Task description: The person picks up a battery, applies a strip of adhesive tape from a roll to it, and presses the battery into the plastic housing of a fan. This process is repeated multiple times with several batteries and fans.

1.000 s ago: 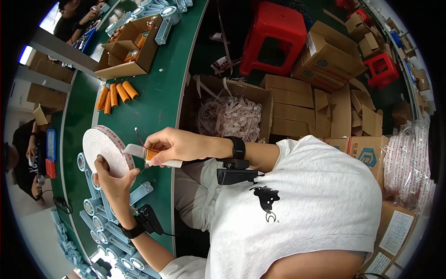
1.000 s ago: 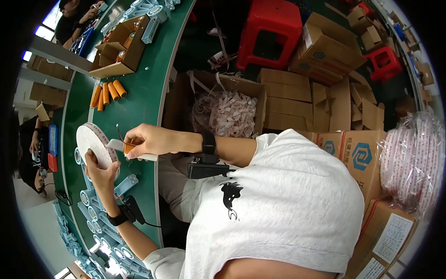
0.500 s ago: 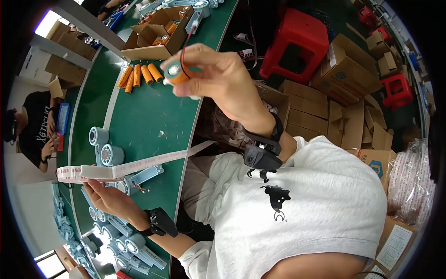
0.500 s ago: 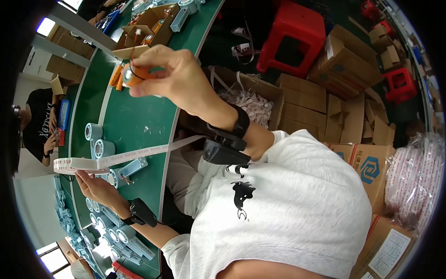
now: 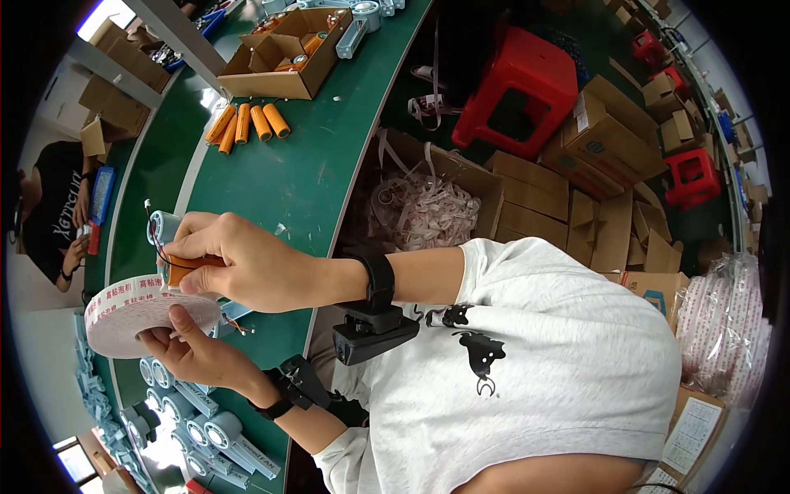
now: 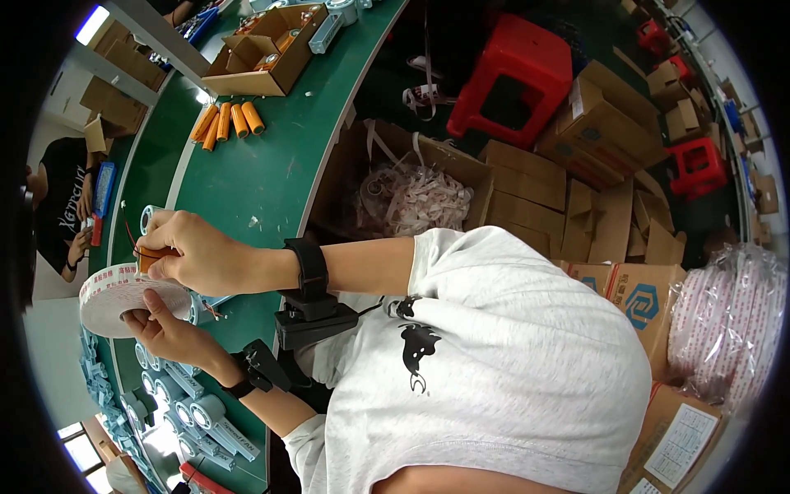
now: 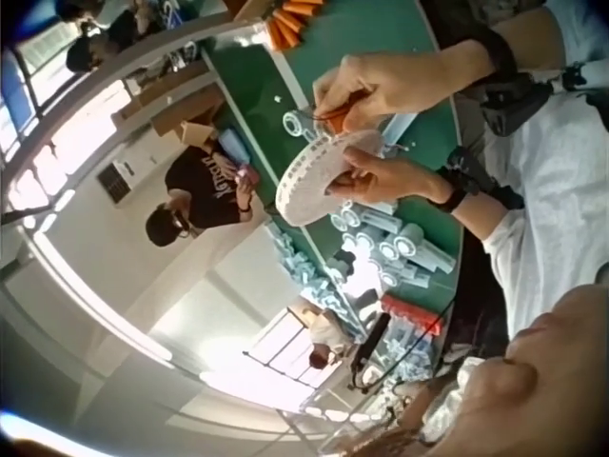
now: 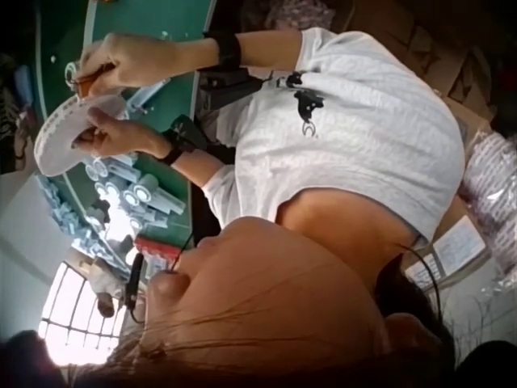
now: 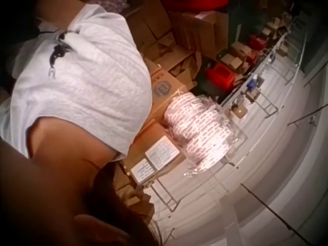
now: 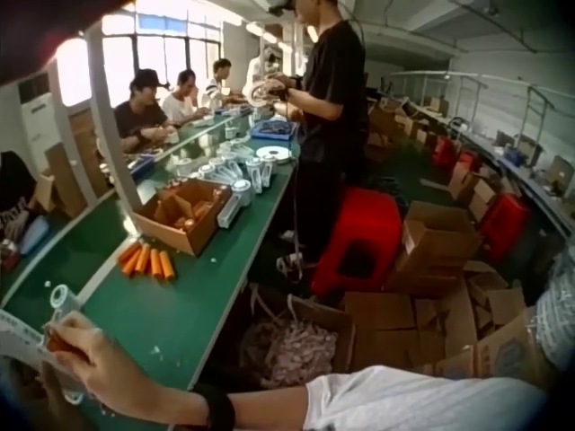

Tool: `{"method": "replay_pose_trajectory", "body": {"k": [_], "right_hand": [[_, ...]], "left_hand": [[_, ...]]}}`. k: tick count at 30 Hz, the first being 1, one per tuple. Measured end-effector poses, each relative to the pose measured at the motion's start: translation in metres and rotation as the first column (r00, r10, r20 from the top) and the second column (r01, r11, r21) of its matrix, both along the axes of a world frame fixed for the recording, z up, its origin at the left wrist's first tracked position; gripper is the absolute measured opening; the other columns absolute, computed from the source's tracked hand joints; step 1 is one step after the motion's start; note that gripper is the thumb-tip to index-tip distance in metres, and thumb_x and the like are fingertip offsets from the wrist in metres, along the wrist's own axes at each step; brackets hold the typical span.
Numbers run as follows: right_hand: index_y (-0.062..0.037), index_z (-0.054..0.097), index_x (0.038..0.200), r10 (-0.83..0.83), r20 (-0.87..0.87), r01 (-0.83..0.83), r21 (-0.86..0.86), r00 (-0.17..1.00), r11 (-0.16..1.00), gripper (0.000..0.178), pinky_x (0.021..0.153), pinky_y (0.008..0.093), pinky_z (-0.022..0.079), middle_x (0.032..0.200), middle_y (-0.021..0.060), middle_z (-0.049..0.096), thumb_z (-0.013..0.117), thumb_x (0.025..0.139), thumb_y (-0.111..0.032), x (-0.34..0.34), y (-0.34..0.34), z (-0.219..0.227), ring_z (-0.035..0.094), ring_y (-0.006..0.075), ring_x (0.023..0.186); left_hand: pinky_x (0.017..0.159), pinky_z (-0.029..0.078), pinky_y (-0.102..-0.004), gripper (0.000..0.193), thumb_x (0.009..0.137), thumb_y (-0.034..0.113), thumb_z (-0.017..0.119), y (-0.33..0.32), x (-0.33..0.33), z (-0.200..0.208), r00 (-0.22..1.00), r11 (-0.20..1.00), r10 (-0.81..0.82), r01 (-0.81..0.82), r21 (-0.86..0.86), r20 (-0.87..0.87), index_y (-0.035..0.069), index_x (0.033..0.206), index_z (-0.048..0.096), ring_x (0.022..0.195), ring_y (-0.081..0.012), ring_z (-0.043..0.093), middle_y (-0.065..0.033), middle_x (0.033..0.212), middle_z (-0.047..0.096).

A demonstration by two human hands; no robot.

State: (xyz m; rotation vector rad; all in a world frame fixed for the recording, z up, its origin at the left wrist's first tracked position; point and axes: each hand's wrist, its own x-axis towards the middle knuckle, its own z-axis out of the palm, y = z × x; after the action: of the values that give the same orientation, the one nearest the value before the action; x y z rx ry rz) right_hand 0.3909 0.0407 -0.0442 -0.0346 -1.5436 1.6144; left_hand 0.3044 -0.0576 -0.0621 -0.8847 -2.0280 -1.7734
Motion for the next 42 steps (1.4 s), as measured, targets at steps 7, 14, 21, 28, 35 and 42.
{"method": "replay_pose_trajectory", "body": {"k": [7, 14, 21, 28, 35, 42], "right_hand": [[0.0095, 0.057, 0.101, -0.04, 0.06, 0.04, 0.002, 0.997, 0.999, 0.027, 0.07, 0.0246, 0.045, 0.089, 0.0106, 0.058, 0.061, 0.076, 0.001, -0.002, 0.008, -0.007, 0.056, 0.0157, 0.078], [0.0078, 0.059, 0.093, 0.102, -0.045, -0.111, -0.49, 0.994, 0.864, 0.015, 0.062, 0.0214, 0.044, 0.08, 0.0059, 0.059, 0.057, 0.08, 0.0, -0.005, 0.015, -0.01, 0.052, 0.0083, 0.069], [0.0073, 0.06, 0.088, 0.009, -0.121, -0.084, -0.627, 0.993, 0.775, 0.011, 0.058, 0.0193, 0.042, 0.078, 0.0051, 0.059, 0.055, 0.081, 0.0, -0.035, 0.016, -0.018, 0.05, 0.0072, 0.067], [0.0039, 0.06, 0.085, -0.149, -0.158, -0.03, -0.777, 0.976, 0.629, 0.009, 0.062, 0.0212, 0.042, 0.077, 0.0048, 0.058, 0.052, 0.082, 0.0, -0.048, 0.025, -0.024, 0.051, 0.009, 0.069], [0.0001, 0.054, 0.103, -0.309, -0.635, -0.16, -0.57, 0.708, 0.806, 0.024, 0.078, 0.028, 0.044, 0.091, 0.0048, 0.055, 0.05, 0.088, -0.019, 0.047, 0.129, 0.012, 0.055, 0.0127, 0.083], [-0.0018, 0.052, 0.11, 0.194, -0.623, -0.577, -0.502, 0.758, 0.644, 0.028, 0.082, 0.0295, 0.044, 0.101, 0.0057, 0.056, 0.052, 0.088, -0.018, 0.045, 0.084, 0.001, 0.055, 0.0146, 0.09]], "left_hand": [[0.071, 0.047, -0.0324, 0.044, 0.085, 0.035, 0.056, -0.006, -0.02, -0.01, 0.89, 0.959, 0.178, -0.253, -0.13, -0.421, -0.005, 0.103, 0.053, 0.081, -0.0199, 0.06, -0.0139, 0.087, 0.061], [0.081, 0.023, -0.0352, 0.041, 0.084, 0.04, 0.054, -0.01, -0.03, -0.014, 0.872, 0.862, 0.134, -0.337, -0.38, -0.47, 0.0, 0.076, 0.054, 0.056, -0.0178, 0.046, -0.0054, 0.062, 0.053], [0.074, 0.024, -0.0348, 0.041, 0.081, 0.04, 0.058, 0.007, -0.022, -0.014, 0.771, 0.879, 0.026, -0.321, -0.353, -0.636, 0.0, 0.07, 0.053, 0.054, -0.0187, 0.042, -0.0053, 0.058, 0.049], [0.07, 0.025, -0.033, 0.038, 0.077, 0.036, 0.064, 0.005, -0.019, -0.011, 0.751, 0.822, -0.011, -0.369, -0.434, -0.66, -0.001, 0.072, 0.054, 0.054, -0.0196, 0.039, -0.0064, 0.062, 0.049], [0.076, 0.028, -0.0328, 0.028, 0.076, 0.023, 0.064, 0.04, -0.002, -0.029, 0.755, 0.87, -0.344, 0.033, -0.492, -0.558, -0.001, 0.07, 0.052, 0.065, -0.0223, 0.045, -0.0096, 0.068, 0.053], [0.076, 0.039, -0.0401, 0.012, 0.072, 0.004, 0.059, 0.114, -0.028, -0.056, 0.514, 0.497, -0.779, 0.158, -0.853, -0.359, -0.002, 0.083, 0.057, 0.08, -0.0301, 0.052, -0.0129, 0.081, 0.057]]}}
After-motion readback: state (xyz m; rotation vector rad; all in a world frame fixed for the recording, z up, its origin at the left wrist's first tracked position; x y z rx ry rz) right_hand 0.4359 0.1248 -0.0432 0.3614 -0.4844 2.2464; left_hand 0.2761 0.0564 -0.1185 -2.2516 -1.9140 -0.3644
